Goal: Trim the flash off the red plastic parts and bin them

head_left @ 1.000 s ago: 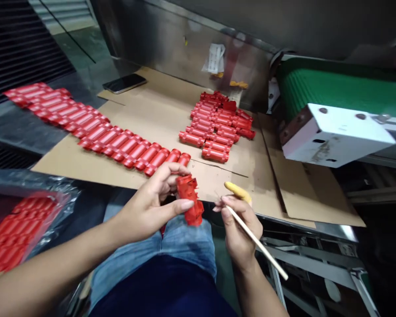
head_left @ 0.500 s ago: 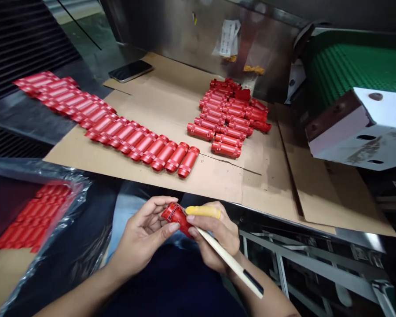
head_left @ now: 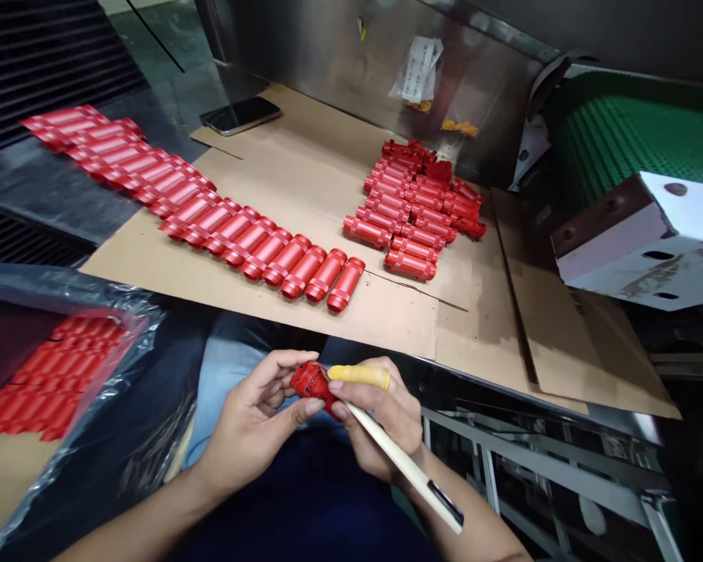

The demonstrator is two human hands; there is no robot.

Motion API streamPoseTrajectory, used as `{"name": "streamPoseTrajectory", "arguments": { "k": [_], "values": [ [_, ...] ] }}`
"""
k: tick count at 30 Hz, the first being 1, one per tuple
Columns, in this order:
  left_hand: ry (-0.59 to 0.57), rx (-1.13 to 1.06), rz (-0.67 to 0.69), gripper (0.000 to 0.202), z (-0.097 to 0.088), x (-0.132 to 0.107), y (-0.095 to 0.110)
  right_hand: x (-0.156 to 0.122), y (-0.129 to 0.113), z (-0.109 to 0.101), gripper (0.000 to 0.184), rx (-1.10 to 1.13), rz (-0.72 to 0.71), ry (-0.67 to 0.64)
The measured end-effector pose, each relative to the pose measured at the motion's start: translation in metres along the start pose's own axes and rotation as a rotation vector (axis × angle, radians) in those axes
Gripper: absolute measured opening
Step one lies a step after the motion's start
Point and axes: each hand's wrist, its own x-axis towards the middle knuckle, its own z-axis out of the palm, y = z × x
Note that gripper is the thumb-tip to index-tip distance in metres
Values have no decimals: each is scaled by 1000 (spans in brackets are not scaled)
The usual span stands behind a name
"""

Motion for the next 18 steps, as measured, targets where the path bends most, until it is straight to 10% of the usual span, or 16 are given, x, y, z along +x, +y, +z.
{"name": "streamPoseTrajectory", "arguments": {
  "k": [18],
  "values": [
    [8, 120, 94, 41, -4, -4, -2, 1, -17, -8, 27, 55, 224, 6]
  ]
}}
